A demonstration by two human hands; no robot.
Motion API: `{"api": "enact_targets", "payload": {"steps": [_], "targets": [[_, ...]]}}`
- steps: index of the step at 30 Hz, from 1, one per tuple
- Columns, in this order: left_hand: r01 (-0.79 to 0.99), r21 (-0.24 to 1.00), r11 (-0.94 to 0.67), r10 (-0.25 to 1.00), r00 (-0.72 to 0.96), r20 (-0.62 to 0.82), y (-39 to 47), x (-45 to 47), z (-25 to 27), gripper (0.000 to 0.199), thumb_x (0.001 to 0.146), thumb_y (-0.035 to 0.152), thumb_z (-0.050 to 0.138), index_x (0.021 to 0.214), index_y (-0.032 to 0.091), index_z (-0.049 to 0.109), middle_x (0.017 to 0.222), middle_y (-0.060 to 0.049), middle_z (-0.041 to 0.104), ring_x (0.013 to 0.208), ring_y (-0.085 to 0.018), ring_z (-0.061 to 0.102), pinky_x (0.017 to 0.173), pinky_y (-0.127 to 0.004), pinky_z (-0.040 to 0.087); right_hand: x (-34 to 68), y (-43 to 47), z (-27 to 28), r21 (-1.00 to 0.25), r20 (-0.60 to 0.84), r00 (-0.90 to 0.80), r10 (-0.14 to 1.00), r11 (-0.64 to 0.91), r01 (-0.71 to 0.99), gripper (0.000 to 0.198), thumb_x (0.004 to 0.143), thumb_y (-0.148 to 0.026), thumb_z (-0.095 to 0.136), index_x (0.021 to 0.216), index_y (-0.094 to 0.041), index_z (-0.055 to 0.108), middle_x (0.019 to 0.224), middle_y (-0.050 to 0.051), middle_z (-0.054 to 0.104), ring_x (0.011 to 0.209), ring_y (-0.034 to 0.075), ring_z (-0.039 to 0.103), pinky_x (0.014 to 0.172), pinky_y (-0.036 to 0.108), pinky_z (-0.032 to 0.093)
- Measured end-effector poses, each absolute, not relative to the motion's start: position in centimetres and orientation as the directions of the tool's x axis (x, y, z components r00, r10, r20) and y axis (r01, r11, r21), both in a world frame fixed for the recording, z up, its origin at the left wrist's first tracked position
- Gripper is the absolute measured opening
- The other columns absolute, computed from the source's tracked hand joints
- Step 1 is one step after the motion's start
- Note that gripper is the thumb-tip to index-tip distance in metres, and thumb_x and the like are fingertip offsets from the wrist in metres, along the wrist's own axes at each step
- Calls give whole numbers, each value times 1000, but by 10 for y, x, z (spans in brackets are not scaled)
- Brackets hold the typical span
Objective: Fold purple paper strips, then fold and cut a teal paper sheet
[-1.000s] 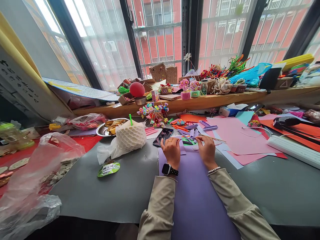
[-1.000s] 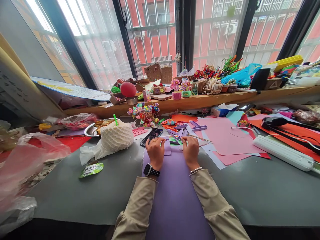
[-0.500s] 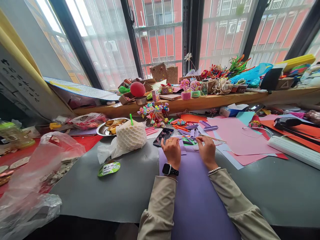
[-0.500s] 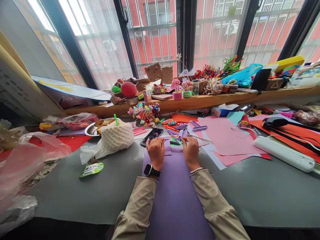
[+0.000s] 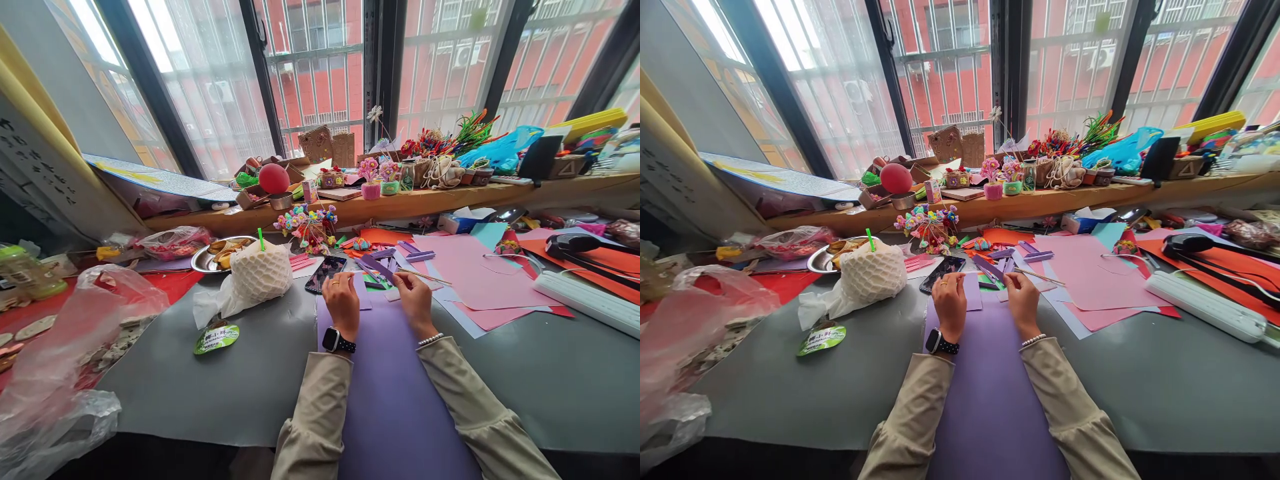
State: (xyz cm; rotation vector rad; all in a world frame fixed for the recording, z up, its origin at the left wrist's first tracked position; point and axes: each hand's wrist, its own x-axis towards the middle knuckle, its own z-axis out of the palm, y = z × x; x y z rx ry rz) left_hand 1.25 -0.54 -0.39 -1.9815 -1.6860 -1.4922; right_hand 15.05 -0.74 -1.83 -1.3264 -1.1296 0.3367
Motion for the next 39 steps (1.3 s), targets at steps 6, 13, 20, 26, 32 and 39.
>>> {"api": "enact_targets", "payload": {"steps": [6,13,20,26,32,39], "targets": [[471,687,-554,789,33,614,-5,15,-2,21,78,30,45,82,14,57,83,-7,60,79,-17,53,72,-29,39,145,-7,-15,-954,269,298,916,296,-47,28,64,-41,58,77,-16,58,70,4,61,64,16,56,59,27,43],[-58,942,-331,943,-48,329,1,10,0,20,67,33,56,69,13,58,66,-1,57,62,-12,53,61,-24,42,140,-13,-8,-946,312,-15,950,312,92,26,67,-41,55,63,-15,57,56,0,55,54,12,50,53,24,38],[-133,960,-248,967,22,253,-2,12,2,20,58,31,64,62,13,60,57,0,56,54,-10,52,56,-23,42,141,-13,-10,-933,336,20,942,330,146,28,66,-43,55,65,-15,56,58,0,53,55,12,46,52,23,35],[-100,957,-273,962,-6,274,-1,11,1,21,60,33,62,66,13,62,61,-1,59,57,-10,52,58,-23,42,140,-13,-9,-942,312,-31,950,313,120,28,63,-43,58,64,-16,56,58,0,54,56,12,48,54,25,37],[-60,974,-219,972,80,223,-1,11,0,23,59,35,63,67,13,63,63,-3,61,57,-12,53,57,-24,43,141,-14,-6,-950,313,87,946,311,34,29,65,-46,54,66,-17,57,63,1,57,59,13,50,58,25,39],[-38,984,-175,964,195,179,-4,12,1,24,57,35,64,65,13,63,60,-3,60,56,-13,54,57,-25,43,144,-10,-13,-953,302,142,943,298,47,28,63,-44,58,68,-16,57,63,0,54,58,12,47,50,22,34]]}}
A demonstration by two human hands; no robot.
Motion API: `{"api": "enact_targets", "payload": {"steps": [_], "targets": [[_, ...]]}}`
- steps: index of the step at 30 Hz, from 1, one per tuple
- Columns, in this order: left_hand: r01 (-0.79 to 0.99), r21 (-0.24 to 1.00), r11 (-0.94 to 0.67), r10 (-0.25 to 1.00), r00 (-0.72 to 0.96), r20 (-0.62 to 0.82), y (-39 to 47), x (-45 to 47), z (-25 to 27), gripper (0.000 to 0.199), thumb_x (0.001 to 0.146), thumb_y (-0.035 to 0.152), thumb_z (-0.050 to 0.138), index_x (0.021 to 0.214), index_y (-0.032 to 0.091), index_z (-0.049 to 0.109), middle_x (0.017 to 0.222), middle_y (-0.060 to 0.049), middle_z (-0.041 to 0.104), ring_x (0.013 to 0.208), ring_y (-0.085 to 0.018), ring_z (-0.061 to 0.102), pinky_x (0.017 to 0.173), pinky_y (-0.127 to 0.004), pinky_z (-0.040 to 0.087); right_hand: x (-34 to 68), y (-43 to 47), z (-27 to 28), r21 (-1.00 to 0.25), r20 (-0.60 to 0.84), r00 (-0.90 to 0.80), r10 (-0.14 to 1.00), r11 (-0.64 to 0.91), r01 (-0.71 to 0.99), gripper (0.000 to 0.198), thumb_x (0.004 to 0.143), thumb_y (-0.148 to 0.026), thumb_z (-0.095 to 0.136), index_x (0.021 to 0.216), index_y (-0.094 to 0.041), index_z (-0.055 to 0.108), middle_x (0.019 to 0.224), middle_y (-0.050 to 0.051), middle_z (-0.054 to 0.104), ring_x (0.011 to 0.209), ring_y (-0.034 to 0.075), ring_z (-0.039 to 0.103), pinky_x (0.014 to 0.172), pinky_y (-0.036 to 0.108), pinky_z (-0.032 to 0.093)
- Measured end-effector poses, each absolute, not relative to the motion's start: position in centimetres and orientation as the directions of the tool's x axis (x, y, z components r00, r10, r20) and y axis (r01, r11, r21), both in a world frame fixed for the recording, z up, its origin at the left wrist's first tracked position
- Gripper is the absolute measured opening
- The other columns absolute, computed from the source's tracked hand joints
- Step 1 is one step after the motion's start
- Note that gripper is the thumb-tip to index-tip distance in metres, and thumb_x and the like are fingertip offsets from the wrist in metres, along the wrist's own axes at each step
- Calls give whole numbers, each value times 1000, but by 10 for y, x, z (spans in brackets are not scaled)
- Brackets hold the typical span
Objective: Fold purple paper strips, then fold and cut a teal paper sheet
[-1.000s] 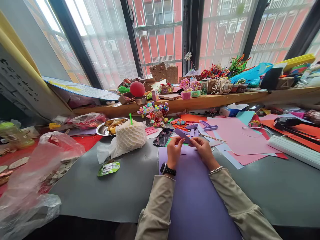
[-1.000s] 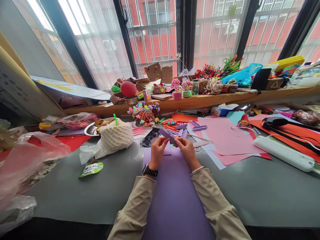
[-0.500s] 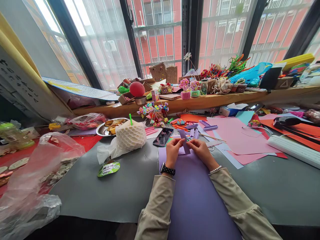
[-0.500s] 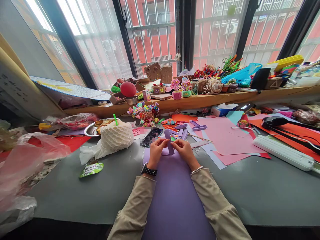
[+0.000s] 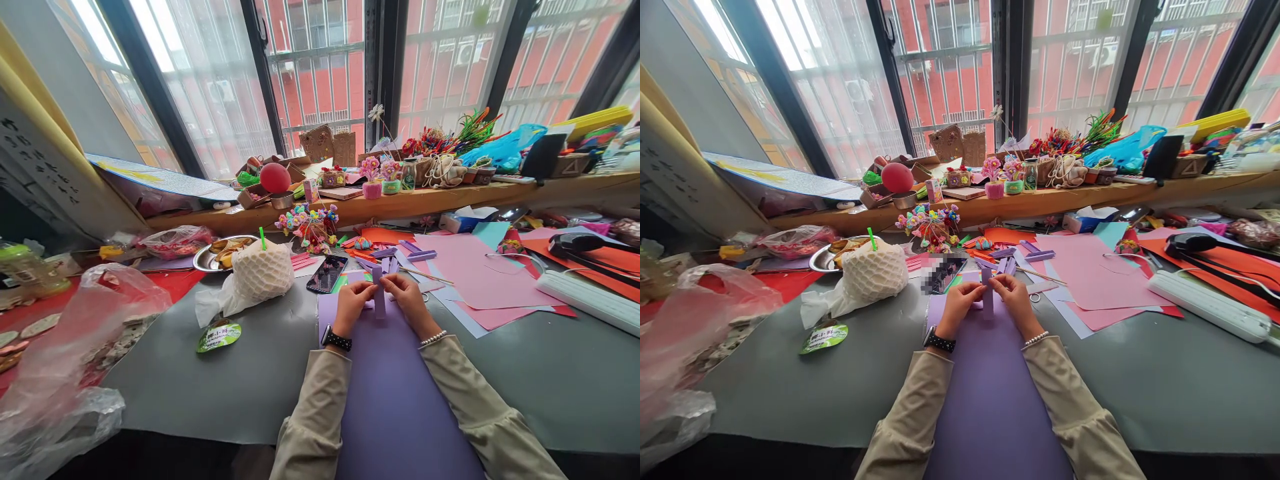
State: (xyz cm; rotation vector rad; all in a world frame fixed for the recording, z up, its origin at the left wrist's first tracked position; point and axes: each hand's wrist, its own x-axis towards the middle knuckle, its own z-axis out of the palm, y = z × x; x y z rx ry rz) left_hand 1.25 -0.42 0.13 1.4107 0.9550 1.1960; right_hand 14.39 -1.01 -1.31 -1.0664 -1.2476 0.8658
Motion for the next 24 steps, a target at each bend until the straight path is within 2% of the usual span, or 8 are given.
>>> {"api": "enact_targets", "payload": {"steps": [3,8,14,18,24], "targets": [[-52,980,-190,970,146,196,-4,13,1,24,59,36,63,65,12,62,61,-3,60,57,-13,55,58,-25,43,144,-10,-13,-949,316,122,941,311,55,28,63,-44,57,67,-16,56,62,-1,54,58,11,46,51,22,34],[-4,968,-250,967,47,250,-4,12,2,25,60,37,62,63,13,59,59,-1,57,55,-11,52,55,-24,42,142,-12,-11,-949,303,-7,953,303,83,28,63,-44,58,66,-15,56,61,-1,54,59,12,47,56,24,36],[5,967,-256,960,121,253,-3,11,0,24,60,37,61,63,14,60,60,-2,58,55,-12,52,53,-24,42,141,-11,-12,-960,279,54,959,278,12,29,65,-45,55,63,-16,55,57,-1,51,56,11,46,55,24,37],[25,964,-265,955,148,258,-5,12,1,25,60,38,61,62,14,60,57,-2,58,53,-12,52,52,-23,42,142,-11,-12,-962,272,98,957,271,27,30,62,-46,58,68,-16,57,61,0,54,56,12,47,54,24,37],[20,964,-265,951,172,258,-5,12,0,22,62,36,60,63,14,61,60,-3,60,55,-13,54,54,-24,44,142,-13,-11,-958,286,91,954,282,56,30,63,-45,57,64,-16,55,56,-2,48,54,11,43,51,23,33]]}}
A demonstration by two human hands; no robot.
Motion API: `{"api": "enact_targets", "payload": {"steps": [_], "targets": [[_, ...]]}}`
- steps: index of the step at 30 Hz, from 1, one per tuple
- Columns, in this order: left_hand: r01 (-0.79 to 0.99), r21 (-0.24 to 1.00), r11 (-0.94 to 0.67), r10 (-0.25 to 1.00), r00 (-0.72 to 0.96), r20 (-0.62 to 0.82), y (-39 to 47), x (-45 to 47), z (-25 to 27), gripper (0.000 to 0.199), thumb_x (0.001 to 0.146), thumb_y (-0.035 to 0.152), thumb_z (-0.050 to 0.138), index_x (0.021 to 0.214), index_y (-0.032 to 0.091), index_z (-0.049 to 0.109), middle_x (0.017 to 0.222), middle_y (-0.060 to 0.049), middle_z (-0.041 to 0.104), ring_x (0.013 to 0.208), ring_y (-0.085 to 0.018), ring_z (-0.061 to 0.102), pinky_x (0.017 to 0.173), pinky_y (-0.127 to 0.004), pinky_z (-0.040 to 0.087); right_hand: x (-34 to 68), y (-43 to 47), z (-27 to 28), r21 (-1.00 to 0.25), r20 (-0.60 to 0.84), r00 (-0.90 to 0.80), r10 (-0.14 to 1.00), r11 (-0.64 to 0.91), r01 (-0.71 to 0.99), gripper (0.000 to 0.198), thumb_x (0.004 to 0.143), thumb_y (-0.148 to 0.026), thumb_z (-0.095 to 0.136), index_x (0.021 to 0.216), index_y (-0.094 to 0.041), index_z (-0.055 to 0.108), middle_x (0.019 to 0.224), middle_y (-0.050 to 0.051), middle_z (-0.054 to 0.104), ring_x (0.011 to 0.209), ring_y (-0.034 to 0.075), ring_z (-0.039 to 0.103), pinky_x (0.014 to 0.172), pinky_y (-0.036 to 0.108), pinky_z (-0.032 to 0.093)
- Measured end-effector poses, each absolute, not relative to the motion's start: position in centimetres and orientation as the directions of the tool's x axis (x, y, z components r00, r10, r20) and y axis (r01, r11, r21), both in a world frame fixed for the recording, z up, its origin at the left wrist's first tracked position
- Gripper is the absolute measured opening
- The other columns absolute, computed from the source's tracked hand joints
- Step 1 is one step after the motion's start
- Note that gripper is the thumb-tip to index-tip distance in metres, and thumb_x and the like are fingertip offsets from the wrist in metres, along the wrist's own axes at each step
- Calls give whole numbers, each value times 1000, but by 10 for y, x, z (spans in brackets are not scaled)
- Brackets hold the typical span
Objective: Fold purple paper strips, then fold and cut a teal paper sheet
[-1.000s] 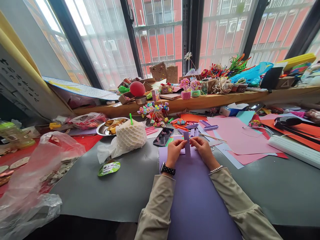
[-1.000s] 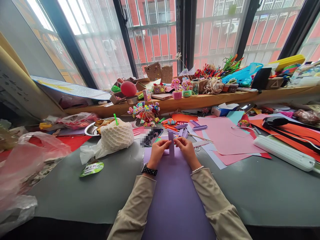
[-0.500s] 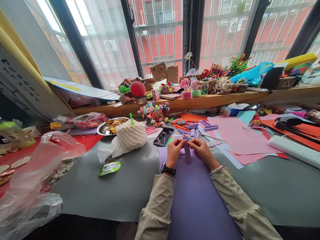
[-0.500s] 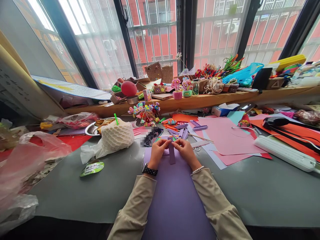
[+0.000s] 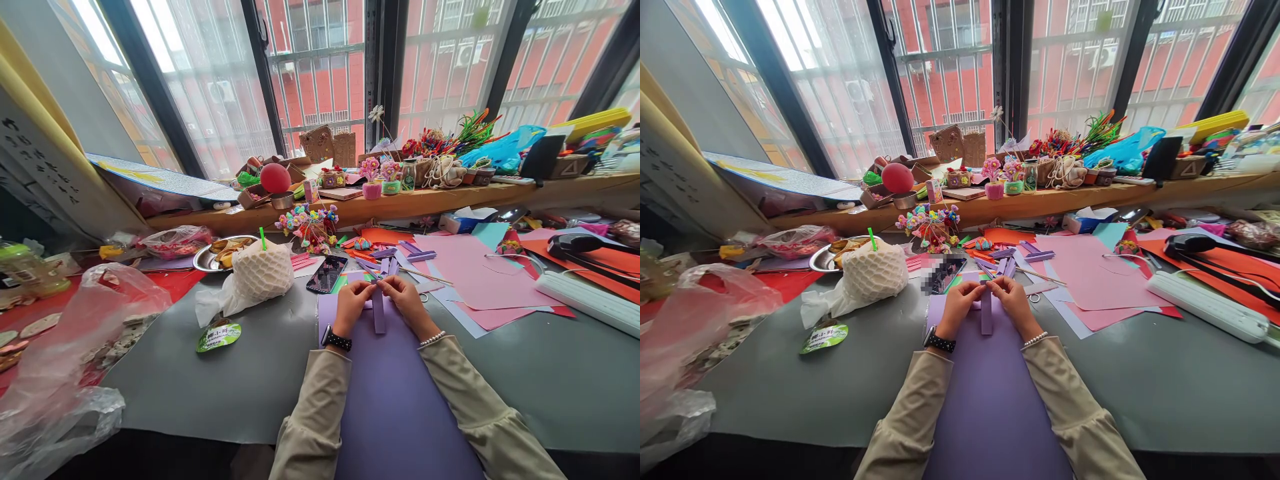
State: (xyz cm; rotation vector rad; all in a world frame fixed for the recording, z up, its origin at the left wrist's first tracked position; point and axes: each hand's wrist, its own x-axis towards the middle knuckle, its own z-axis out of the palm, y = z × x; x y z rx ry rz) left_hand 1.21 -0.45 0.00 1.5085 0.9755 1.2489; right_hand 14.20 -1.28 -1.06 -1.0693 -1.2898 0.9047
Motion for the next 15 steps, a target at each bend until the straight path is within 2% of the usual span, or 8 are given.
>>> {"api": "enact_targets", "payload": {"steps": [6,11,15], "targets": [[33,961,-275,946,188,265,-2,12,-3,23,62,37,59,65,14,61,61,-3,60,56,-13,54,54,-25,44,143,-13,-11,-953,300,115,947,294,69,30,62,-46,58,63,-16,56,57,-2,52,55,11,45,51,23,33],[41,960,-277,944,196,264,-3,12,-2,24,63,38,58,65,15,61,60,-3,60,55,-13,53,53,-25,43,143,-13,-12,-957,291,120,949,285,63,30,63,-44,58,72,-16,61,65,0,58,59,12,48,52,23,35],[65,956,-287,940,213,268,-3,11,-3,23,64,37,57,66,15,61,61,-3,59,55,-13,52,52,-24,41,144,-12,-13,-944,321,113,940,310,111,27,64,-43,57,68,-16,61,66,1,58,61,12,48,51,22,34]]}}
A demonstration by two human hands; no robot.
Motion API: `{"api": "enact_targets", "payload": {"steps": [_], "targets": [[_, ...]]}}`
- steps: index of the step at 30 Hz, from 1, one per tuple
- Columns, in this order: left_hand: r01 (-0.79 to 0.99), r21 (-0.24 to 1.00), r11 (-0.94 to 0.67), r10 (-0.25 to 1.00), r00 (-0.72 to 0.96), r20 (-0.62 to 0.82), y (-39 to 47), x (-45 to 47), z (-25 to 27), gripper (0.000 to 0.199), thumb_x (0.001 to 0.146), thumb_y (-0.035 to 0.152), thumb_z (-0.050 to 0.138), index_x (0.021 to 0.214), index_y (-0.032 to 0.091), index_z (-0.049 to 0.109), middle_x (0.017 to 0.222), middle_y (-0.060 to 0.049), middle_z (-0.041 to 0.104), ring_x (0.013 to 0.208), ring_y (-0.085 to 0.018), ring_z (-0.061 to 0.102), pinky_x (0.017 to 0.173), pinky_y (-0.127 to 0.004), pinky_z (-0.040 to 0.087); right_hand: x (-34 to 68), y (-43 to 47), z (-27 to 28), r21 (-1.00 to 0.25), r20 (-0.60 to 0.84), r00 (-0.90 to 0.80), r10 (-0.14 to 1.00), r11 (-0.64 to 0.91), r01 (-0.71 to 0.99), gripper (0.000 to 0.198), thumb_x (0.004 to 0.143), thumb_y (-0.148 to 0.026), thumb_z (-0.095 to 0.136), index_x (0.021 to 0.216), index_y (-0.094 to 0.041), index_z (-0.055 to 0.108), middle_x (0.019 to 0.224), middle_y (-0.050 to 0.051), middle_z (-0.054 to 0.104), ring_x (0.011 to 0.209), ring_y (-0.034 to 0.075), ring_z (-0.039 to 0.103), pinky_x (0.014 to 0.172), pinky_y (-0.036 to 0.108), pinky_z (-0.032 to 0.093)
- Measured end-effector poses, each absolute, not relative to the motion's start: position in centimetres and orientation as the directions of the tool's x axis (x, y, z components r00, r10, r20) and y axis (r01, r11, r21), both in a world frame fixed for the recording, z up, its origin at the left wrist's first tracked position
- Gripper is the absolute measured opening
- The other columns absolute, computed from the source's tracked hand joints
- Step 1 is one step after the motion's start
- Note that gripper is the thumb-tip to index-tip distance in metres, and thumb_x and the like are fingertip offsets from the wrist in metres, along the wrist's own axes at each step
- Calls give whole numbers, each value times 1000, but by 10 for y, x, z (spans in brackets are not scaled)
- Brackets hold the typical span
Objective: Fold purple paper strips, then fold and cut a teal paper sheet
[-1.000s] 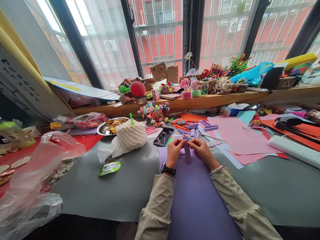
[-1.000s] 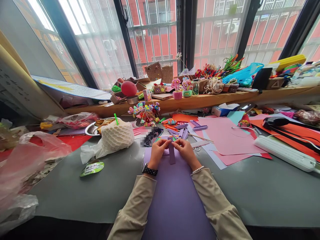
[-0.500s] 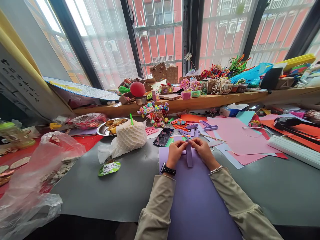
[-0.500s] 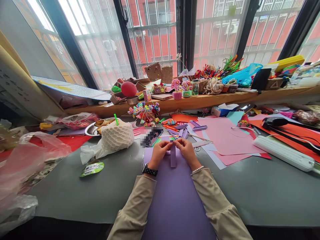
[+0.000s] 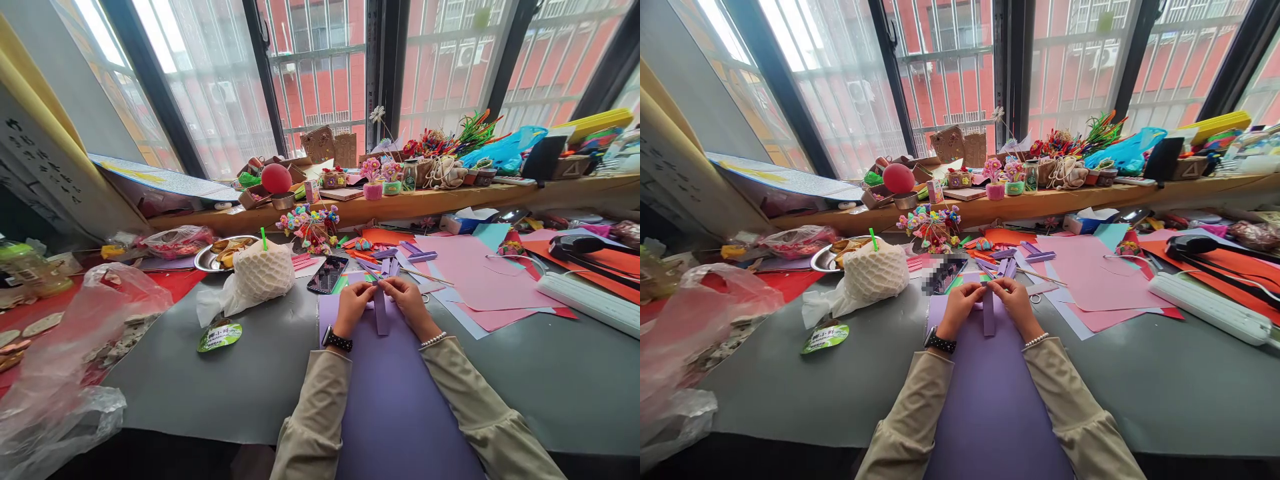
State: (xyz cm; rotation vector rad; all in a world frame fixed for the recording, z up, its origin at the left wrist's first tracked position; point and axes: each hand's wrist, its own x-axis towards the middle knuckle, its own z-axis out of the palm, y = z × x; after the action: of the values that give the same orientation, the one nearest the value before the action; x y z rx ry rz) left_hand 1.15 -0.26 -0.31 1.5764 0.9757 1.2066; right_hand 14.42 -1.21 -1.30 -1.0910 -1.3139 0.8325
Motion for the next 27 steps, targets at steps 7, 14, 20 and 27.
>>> {"api": "enact_targets", "payload": {"steps": [7,14,20,27], "targets": [[192,924,-331,922,275,273,-5,14,-4,30,67,42,52,64,13,60,56,-1,56,51,-11,49,48,-21,37,146,-9,-18,-951,307,159,938,296,93,29,62,-44,58,66,-15,58,60,0,54,55,11,44,49,23,34],[369,825,-428,888,342,308,-8,15,-2,31,73,37,46,60,12,59,54,-1,54,51,-11,46,47,-20,33,145,-9,-15,-951,308,170,936,303,59,28,63,-42,59,68,-15,58,60,0,53,54,10,43,50,22,34],[390,807,-444,884,336,324,-6,14,-4,31,74,36,44,63,12,60,56,-1,55,53,-11,47,48,-20,34,143,-11,-13,-957,284,113,952,275,89,29,63,-43,59,68,-14,60,61,1,55,55,11,44,51,22,34],[350,827,-441,881,344,324,-6,15,-5,28,73,34,45,68,13,62,61,-2,59,56,-12,50,50,-20,35,144,-8,-17,-946,320,148,936,307,100,28,64,-43,58,62,-15,57,56,-1,50,52,10,41,49,22,32]]}}
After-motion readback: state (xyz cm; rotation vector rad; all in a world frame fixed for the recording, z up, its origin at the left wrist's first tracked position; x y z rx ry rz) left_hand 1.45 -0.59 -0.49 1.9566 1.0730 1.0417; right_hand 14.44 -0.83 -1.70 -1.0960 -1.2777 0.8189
